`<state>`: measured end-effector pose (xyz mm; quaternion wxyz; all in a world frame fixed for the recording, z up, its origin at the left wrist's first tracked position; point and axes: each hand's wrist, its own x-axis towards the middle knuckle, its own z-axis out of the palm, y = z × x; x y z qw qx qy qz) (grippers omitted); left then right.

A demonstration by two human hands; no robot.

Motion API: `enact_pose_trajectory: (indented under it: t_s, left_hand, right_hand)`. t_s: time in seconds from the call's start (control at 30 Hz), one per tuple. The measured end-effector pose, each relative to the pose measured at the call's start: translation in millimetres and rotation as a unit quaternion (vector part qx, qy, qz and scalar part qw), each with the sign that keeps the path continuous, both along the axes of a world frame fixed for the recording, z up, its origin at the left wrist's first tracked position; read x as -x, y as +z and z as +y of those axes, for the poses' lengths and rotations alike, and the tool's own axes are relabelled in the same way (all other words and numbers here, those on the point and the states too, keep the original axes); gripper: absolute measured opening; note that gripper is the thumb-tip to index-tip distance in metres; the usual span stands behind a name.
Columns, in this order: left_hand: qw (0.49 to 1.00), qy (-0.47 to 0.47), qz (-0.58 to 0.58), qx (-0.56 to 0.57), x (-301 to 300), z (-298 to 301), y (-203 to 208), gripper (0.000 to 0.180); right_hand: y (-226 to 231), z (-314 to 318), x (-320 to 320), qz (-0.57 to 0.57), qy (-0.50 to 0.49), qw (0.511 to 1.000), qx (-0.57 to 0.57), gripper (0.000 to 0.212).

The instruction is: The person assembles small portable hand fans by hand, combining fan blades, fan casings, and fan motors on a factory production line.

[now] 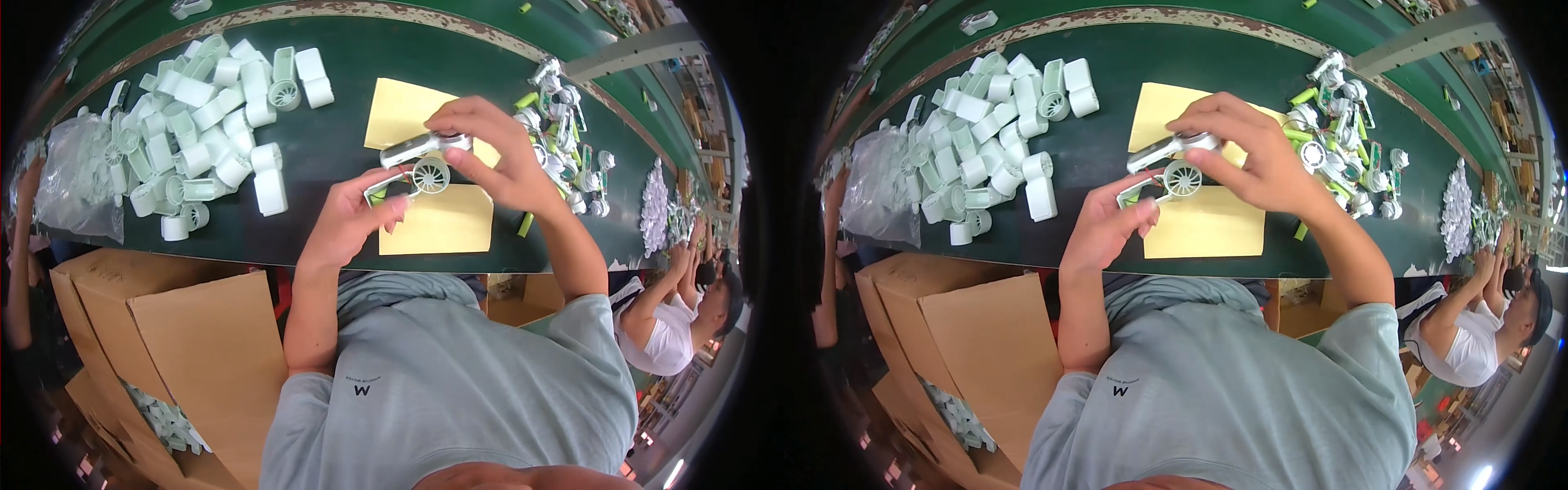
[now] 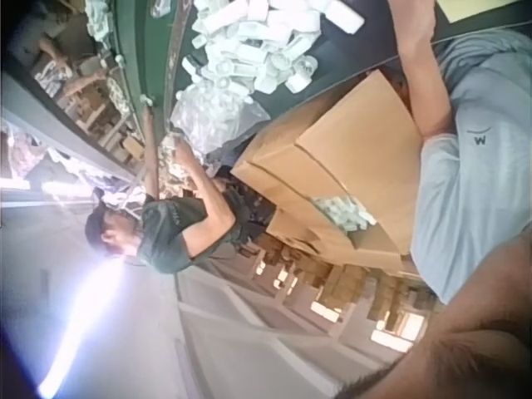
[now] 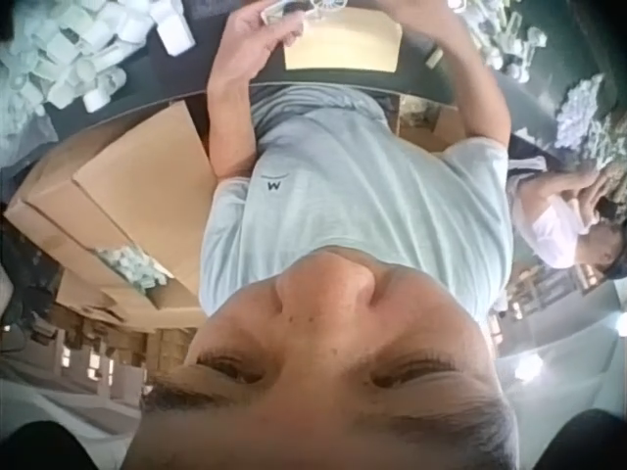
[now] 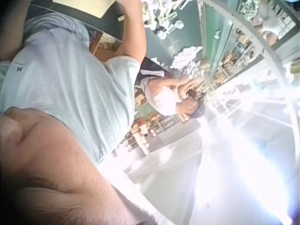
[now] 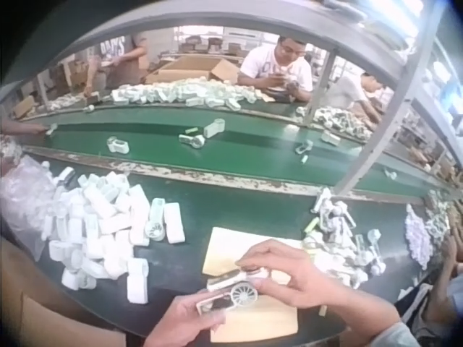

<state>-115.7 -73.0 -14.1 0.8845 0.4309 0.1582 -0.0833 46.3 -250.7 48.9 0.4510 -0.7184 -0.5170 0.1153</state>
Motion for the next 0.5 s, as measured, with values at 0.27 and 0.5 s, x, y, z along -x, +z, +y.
enact_pose_trajectory:
  t_s: [0.27,0.5]
  left_hand:
    - [0.99,0.01,-0.045,-0.131,-5,-15,1,0.024]
    - [0.993,-0.033,-0.039,-0.106,-3,-13,-6,0.023]
  right_hand:
    - [8,0,24,0.029,0.017,0.999,0.016,0.023]
    - [-2,-3,24,0.048,0.033,0.997,0.047,0.021]
